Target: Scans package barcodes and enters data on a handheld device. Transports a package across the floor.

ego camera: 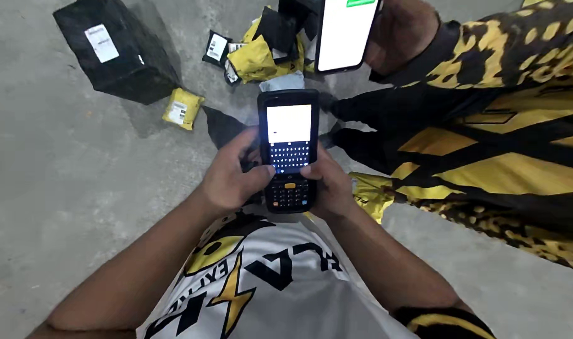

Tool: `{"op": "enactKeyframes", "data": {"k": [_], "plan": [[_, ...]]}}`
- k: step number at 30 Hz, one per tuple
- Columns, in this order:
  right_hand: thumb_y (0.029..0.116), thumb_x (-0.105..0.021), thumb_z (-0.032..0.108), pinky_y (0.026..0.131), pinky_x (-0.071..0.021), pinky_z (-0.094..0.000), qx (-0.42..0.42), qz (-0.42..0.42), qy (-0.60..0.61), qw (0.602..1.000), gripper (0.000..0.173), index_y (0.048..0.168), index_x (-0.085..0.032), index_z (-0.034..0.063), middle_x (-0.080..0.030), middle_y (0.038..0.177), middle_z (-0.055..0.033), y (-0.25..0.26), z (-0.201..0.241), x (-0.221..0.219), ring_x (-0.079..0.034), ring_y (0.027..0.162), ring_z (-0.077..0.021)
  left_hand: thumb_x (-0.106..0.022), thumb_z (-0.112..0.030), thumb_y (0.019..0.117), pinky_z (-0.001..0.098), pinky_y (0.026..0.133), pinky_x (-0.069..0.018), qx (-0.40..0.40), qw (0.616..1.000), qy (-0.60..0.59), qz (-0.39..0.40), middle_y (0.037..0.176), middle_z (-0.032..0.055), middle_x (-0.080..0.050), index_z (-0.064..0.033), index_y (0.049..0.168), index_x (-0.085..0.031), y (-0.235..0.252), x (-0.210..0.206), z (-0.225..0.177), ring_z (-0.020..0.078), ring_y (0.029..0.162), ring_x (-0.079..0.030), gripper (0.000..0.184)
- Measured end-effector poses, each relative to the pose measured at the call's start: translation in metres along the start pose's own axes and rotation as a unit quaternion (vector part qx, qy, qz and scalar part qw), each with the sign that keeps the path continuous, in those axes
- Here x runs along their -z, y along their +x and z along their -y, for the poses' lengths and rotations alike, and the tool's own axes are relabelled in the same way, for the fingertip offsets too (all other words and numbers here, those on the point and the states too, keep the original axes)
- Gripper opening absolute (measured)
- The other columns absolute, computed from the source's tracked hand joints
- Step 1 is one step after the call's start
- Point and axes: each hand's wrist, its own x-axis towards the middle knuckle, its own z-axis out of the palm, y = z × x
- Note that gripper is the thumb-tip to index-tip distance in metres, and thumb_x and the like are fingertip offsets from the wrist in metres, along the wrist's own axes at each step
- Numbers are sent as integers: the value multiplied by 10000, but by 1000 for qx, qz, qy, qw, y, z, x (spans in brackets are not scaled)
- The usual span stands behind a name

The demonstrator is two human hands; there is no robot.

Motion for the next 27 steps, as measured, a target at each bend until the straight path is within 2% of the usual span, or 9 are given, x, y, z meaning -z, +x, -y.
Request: {"op": "enactKeyframes", "data": {"k": [5,9,14,22,27], "plan": [[885,-494,158,790,-617,-328,11,-5,9,1000,462,1343,-472,219,-694,1095,14,-2,-2,0,-702,940,-94,-633,-138,859,265,704,-613,4,1000,3,-1,1012,17,-716,-106,1375,-538,-1,-3,-2,100,850,-706,526],[895,-500,163,804,-615,-333,20,2,11,1000,454,1345,-470,217,-689,1105,9,-4,-4,1,-699,954,-97,-600,-98,867,289,719,-623,1,1000,5,-2,1038,43,-722,-90,1370,-539,0,-5,-3,125,872,-716,507],[882,-505,154,776,-614,-327,19,-12,-3,1000,454,1333,-481,196,-693,1078,-9,-4,-3,1,-701,924,-103,-633,-155,872,286,725,-622,9,1000,-2,-13,1038,33,-728,-98,1366,-559,-1,-9,-6,120,871,-718,503],[881,-533,139,782,-621,-323,18,-29,0,999,440,1316,-493,196,-707,1057,-1,-4,0,3,-711,904,-100,-628,-162,884,285,735,-621,-2,1000,-3,-9,1040,35,-723,-89,1377,-551,3,-12,-5,120,877,-715,504],[886,-575,148,807,-618,-333,20,-42,2,999,434,1315,-511,171,-722,1025,-11,-3,-2,6,-716,899,-111,-671,-213,851,265,724,-611,37,998,32,-43,991,-28,-730,-154,1309,-610,5,-14,-7,76,848,-704,465]]}}
